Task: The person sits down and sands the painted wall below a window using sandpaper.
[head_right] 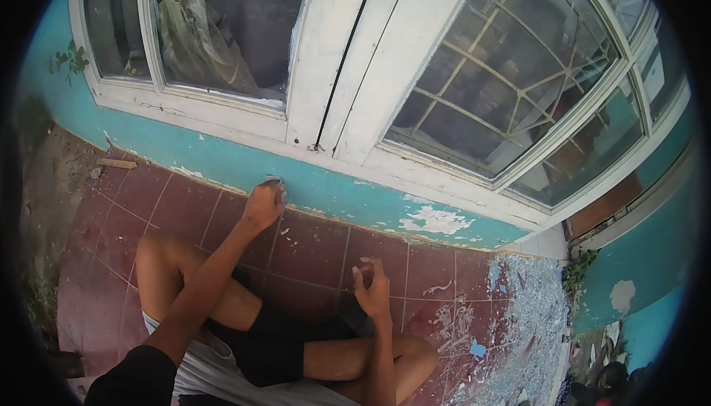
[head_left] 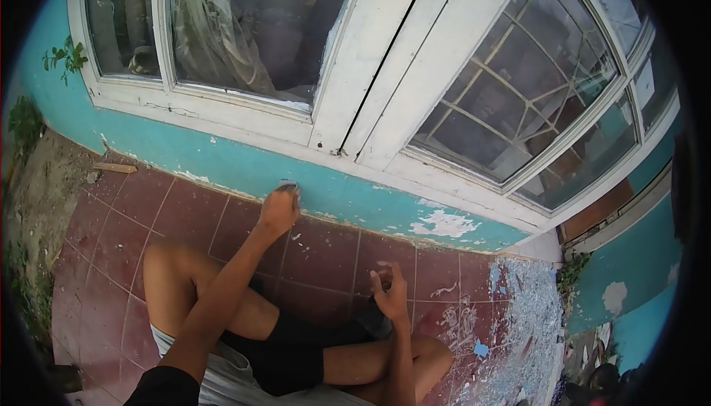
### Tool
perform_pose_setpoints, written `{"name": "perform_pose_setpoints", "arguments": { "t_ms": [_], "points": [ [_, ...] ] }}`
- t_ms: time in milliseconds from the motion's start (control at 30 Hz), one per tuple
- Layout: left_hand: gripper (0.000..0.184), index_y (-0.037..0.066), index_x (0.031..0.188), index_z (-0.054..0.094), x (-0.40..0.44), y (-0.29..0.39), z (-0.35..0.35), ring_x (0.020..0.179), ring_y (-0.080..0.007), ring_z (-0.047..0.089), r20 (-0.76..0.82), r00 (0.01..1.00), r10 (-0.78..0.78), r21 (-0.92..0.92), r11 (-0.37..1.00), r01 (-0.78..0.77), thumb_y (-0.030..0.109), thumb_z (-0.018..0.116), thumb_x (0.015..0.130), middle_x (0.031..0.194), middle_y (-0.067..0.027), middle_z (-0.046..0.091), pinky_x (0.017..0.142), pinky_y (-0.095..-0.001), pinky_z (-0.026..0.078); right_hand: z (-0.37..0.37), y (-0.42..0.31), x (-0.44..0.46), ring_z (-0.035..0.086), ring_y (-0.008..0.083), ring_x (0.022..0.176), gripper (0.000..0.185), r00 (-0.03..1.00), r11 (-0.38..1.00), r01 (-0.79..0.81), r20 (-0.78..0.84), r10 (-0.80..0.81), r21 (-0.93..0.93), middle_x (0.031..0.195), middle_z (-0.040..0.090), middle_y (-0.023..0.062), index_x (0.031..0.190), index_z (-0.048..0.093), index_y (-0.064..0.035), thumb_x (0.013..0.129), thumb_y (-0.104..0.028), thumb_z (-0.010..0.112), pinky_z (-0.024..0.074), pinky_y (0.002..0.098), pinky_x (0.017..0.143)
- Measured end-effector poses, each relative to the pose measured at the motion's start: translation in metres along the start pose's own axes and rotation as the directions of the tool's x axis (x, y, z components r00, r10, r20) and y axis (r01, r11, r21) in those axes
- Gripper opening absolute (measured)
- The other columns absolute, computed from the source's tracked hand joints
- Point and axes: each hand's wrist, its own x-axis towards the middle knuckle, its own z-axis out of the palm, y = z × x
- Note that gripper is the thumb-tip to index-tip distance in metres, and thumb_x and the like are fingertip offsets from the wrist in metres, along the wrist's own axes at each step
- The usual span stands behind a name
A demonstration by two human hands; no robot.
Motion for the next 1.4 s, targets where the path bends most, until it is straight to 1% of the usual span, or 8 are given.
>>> {"name": "perform_pose_setpoints", "arguments": {
  "t_ms": [567,733,833,967,1067,1133,1300,1400],
  "points": [
    [0.026,-0.007,0.091,0.056,0.006,-0.025,0.009,0.064,-0.0399,0.062,-0.136,0.952,-0.273,-0.465,0.866,0.182,0.012,0.045,0.105,0.075,-0.0233,0.059,0.059,-0.0456,0.048,0.003,0.026,-0.006,0.058,0.0133,0.061,0.031,0.985,0.988,0.137,-0.092,-0.143,-0.070,0.075,0.060,0.0066,0.122,0.052,-0.0054,0.095,-0.007,0.067,0.0454,0.0305,0.056],
    [0.025,-0.008,0.095,0.056,0.002,-0.051,0.029,0.064,-0.0416,0.060,-0.177,0.971,0.163,-0.003,0.986,-0.166,0.013,0.047,0.105,0.075,-0.0238,0.060,0.060,-0.0451,0.047,0.009,0.019,0.003,0.058,0.0154,0.062,0.030,0.998,0.998,0.061,-0.019,-0.061,-0.027,0.075,0.059,0.0080,0.121,0.052,-0.0042,0.095,-0.006,0.067,0.0459,0.0309,0.058],
    [0.023,-0.008,0.095,0.056,0.011,-0.045,0.006,0.065,-0.0441,0.058,-0.193,0.962,-0.196,-0.374,0.920,0.112,0.011,0.047,0.104,0.074,-0.0236,0.059,0.063,-0.0454,0.047,0.012,0.031,0.000,0.059,0.0168,0.061,0.030,0.994,0.993,0.109,-0.022,-0.110,-0.043,0.074,0.059,0.0085,0.121,0.052,-0.0039,0.095,-0.006,0.066,0.0463,0.0315,0.058],
    [0.024,-0.008,0.094,0.056,0.001,-0.039,0.012,0.064,-0.0449,0.057,-0.165,0.975,-0.150,-0.230,0.967,0.110,0.011,0.046,0.105,0.075,-0.0235,0.059,0.064,-0.0457,0.048,0.008,0.022,-0.004,0.060,0.0179,0.062,0.030,0.992,0.993,0.118,-0.030,-0.119,-0.015,0.074,0.060,0.0090,0.121,0.052,-0.0039,0.095,-0.007,0.067,0.0465,0.0317,0.058],
    [0.028,-0.009,0.092,0.056,-0.001,-0.039,0.022,0.063,-0.0432,0.056,-0.350,0.899,0.261,0.117,0.965,-0.235,0.012,0.045,0.106,0.074,-0.0240,0.059,0.063,-0.0452,0.047,0.010,0.019,0.003,0.061,0.0182,0.064,0.031,0.997,0.997,0.082,-0.012,-0.082,-0.009,0.076,0.060,0.0095,0.121,0.052,-0.0041,0.094,-0.008,0.067,0.0468,0.0318,0.059],
    [0.027,-0.009,0.093,0.057,0.006,-0.042,0.015,0.063,-0.0430,0.055,-0.095,0.968,-0.234,-0.411,0.894,0.176,0.012,0.045,0.106,0.074,-0.0243,0.059,0.063,-0.0452,0.047,0.010,0.020,0.000,0.061,0.0191,0.063,0.032,0.997,0.997,0.074,-0.012,-0.075,-0.038,0.076,0.060,0.0101,0.122,0.052,-0.0039,0.094,-0.008,0.067,0.0476,0.0328,0.059],
    [0.024,-0.009,0.095,0.057,0.000,-0.049,0.023,0.062,-0.0427,0.053,-0.155,0.962,-0.225,-0.364,0.918,0.156,0.010,0.046,0.105,0.075,-0.0244,0.059,0.062,-0.0447,0.045,0.005,0.023,-0.007,0.063,0.0206,0.063,0.032,0.989,0.990,0.136,-0.045,-0.138,-0.043,0.074,0.060,0.0101,0.123,0.052,-0.0047,0.094,-0.008,0.067,0.0487,0.0344,0.059],
    [0.028,-0.010,0.094,0.057,-0.004,-0.045,0.030,0.062,-0.0420,0.053,-0.323,0.904,0.281,0.085,0.960,-0.268,0.013,0.045,0.106,0.076,-0.0247,0.058,0.062,-0.0428,0.046,0.012,0.019,-0.001,0.064,0.0222,0.063,0.032,0.992,0.993,0.120,-0.034,-0.120,-0.003,0.074,0.060,0.0101,0.122,0.052,-0.0049,0.094,-0.008,0.067,0.0487,0.0353,0.060]
  ]
}}
